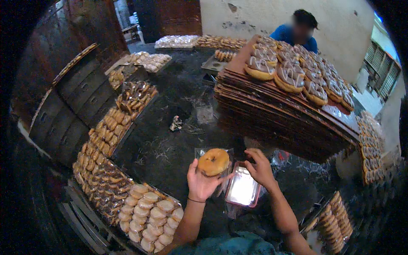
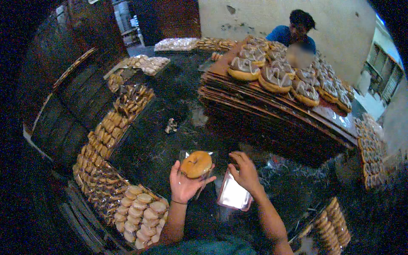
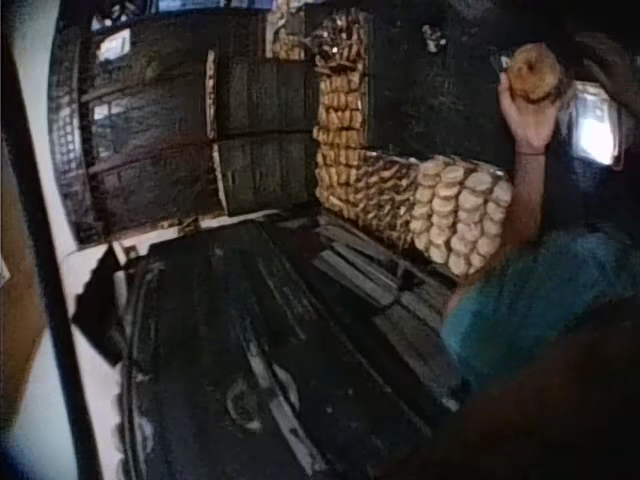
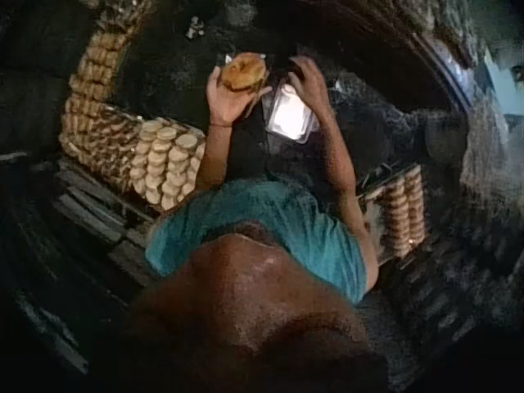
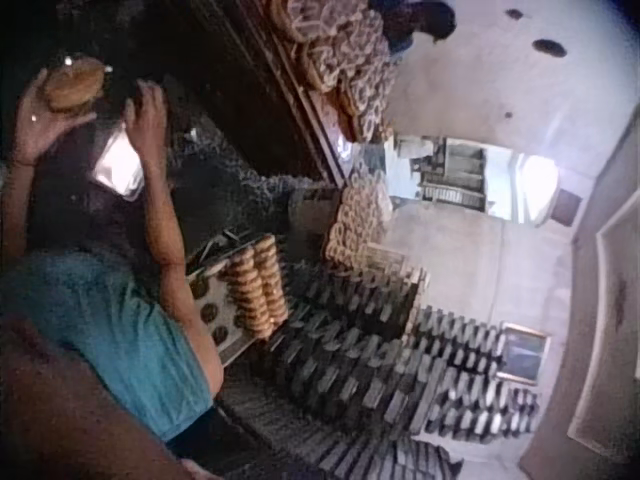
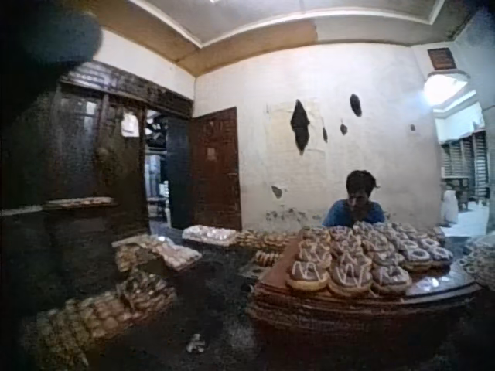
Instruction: The person repeatedly picks up chocolate-frosted doughnuts from a wooden rack, places them into clear plastic bags, and sets the packaged doughnuts onto a metal tray. The process is repeated continuously for the duration of the clip.
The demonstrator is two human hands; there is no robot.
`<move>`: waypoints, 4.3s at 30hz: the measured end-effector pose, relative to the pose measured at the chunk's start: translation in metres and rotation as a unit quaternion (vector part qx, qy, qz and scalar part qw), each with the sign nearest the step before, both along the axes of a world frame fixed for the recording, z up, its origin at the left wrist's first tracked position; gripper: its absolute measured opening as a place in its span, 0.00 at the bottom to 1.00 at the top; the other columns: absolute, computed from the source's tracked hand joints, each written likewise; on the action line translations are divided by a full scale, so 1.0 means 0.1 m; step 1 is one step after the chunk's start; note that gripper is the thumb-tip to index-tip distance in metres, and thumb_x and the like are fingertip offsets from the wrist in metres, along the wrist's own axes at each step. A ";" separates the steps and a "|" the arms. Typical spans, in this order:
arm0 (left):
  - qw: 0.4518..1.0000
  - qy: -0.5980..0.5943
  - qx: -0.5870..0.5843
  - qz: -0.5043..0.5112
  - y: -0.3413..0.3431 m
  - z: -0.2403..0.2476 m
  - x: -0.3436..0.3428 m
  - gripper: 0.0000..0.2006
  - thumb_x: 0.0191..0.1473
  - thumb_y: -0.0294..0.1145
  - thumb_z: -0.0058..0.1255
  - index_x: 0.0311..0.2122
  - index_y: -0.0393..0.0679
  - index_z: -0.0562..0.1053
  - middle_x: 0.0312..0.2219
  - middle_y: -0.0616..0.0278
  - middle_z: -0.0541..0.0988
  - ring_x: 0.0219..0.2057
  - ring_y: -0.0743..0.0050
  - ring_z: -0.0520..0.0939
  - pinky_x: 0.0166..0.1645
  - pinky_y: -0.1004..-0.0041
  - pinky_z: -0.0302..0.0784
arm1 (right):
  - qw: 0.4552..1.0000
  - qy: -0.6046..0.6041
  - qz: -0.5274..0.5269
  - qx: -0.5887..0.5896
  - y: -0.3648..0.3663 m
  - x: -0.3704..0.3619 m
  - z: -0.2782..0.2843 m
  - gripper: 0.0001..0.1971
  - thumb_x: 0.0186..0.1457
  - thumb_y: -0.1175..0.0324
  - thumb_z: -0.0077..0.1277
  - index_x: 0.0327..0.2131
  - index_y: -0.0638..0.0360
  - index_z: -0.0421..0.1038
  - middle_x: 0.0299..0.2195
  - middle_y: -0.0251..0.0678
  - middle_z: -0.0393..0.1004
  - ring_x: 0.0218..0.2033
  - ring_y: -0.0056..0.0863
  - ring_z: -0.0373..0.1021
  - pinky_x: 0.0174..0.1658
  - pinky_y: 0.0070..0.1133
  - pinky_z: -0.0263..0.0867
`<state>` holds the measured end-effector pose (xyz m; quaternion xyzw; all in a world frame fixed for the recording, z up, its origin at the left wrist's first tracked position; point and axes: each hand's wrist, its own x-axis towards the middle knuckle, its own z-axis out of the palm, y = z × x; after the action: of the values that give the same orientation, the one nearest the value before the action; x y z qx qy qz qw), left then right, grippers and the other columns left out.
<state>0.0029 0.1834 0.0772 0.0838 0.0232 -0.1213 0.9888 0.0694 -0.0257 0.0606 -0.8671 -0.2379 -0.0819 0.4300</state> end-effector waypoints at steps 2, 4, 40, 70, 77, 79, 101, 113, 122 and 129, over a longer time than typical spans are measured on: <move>1.000 0.004 0.009 -0.014 -0.05 0.04 0.04 0.34 0.53 0.56 0.36 0.58 0.41 0.54 0.57 0.45 0.56 0.57 0.41 0.56 0.56 0.34 0.46 | 0.995 -0.032 0.061 0.077 0.02 -0.27 0.42 0.20 0.44 0.68 0.56 0.43 0.57 0.69 0.46 0.42 0.66 0.47 0.42 0.64 0.48 0.34 0.61; 0.999 0.000 0.006 -0.049 -0.24 0.09 0.06 0.34 0.53 0.57 0.34 0.58 0.41 0.54 0.56 0.46 0.58 0.56 0.43 0.59 0.55 0.34 0.49 | 0.983 -0.141 0.101 0.059 -0.05 -0.37 0.62 0.20 0.40 0.67 0.60 0.41 0.54 0.71 0.45 0.39 0.67 0.47 0.41 0.64 0.48 0.34 0.61; 0.894 -0.050 0.423 -0.137 -1.78 -0.54 -0.10 0.09 0.49 0.21 0.51 0.38 0.34 0.72 0.37 0.63 0.70 0.30 0.80 0.74 0.35 0.78 0.73 | 0.797 0.250 -0.261 0.484 -1.53 -1.49 -0.47 0.08 0.52 0.70 0.52 0.33 0.65 0.73 0.24 0.27 0.68 0.24 0.15 0.62 0.31 0.13 0.59; 0.898 -0.081 0.395 -0.176 -1.85 -0.70 -0.60 0.15 0.60 0.34 0.36 0.49 0.37 0.60 0.42 0.59 0.69 0.44 0.71 0.71 0.50 0.72 0.68 | 0.731 0.144 -0.082 0.661 -1.36 -1.95 -0.72 0.26 0.52 0.59 0.50 0.52 0.59 0.59 0.50 0.35 0.61 0.54 0.31 0.56 0.56 0.30 0.51; 0.786 -0.341 0.486 -0.173 -2.04 -0.30 -0.70 0.12 0.57 0.31 0.40 0.40 0.33 0.69 0.40 0.55 0.70 0.42 0.67 0.72 0.50 0.69 0.69 | 0.478 -0.007 -0.233 0.847 -1.51 -2.40 -0.53 0.30 0.47 0.65 0.55 0.53 0.59 0.56 0.51 0.35 0.62 0.53 0.31 0.59 0.57 0.33 0.54; 0.811 -0.286 0.492 -0.138 -1.86 -0.31 -0.63 0.11 0.56 0.30 0.41 0.40 0.34 0.70 0.39 0.57 0.71 0.42 0.69 0.73 0.50 0.69 0.68 | 0.550 -0.127 -0.362 0.741 -1.81 -2.65 -0.50 0.25 0.47 0.73 0.54 0.50 0.57 0.60 0.46 0.33 0.66 0.48 0.29 0.63 0.54 0.27 0.58; 0.765 -0.296 0.520 -0.239 -2.07 -0.39 -0.72 0.11 0.52 0.26 0.45 0.41 0.35 0.70 0.41 0.58 0.71 0.41 0.70 0.72 0.49 0.72 0.67 | 0.657 0.058 -0.703 0.268 -2.71 -3.13 -1.61 0.34 0.43 0.68 0.58 0.55 0.56 0.55 0.50 0.42 0.64 0.50 0.34 0.62 0.52 0.25 0.57; 0.720 -0.275 0.413 -0.484 -4.24 -1.16 -1.32 0.39 0.49 0.31 0.51 0.61 0.40 0.42 0.54 0.52 0.59 0.54 0.67 0.63 0.56 0.71 0.60 | 0.654 0.027 -0.664 0.362 -2.80 -3.01 -1.78 0.37 0.48 0.60 0.54 0.57 0.62 0.48 0.56 0.45 0.53 0.57 0.35 0.53 0.57 0.26 0.49; 0.673 -0.390 0.457 -0.433 -3.54 -0.82 -1.19 0.32 0.50 0.29 0.51 0.58 0.39 0.53 0.57 0.54 0.56 0.58 0.64 0.57 0.60 0.70 0.52 | 0.689 0.062 -0.653 0.308 -2.77 -3.08 -1.65 0.40 0.48 0.59 0.55 0.59 0.59 0.43 0.55 0.46 0.54 0.55 0.36 0.55 0.56 0.25 0.51; 0.658 -0.460 0.498 -0.328 -1.65 0.01 -0.33 0.22 0.50 0.37 0.50 0.50 0.40 0.65 0.53 0.55 0.64 0.56 0.64 0.62 0.58 0.67 0.56 | 0.659 -0.089 -0.746 0.005 -2.58 -3.12 -1.31 0.43 0.46 0.51 0.55 0.57 0.65 0.45 0.57 0.47 0.50 0.60 0.42 0.44 0.62 0.33 0.34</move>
<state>-0.0301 0.0188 0.0781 0.6112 -0.4066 -0.3536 0.5798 -0.2426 -0.2833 -0.0707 -0.7400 0.4526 -0.4530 0.2056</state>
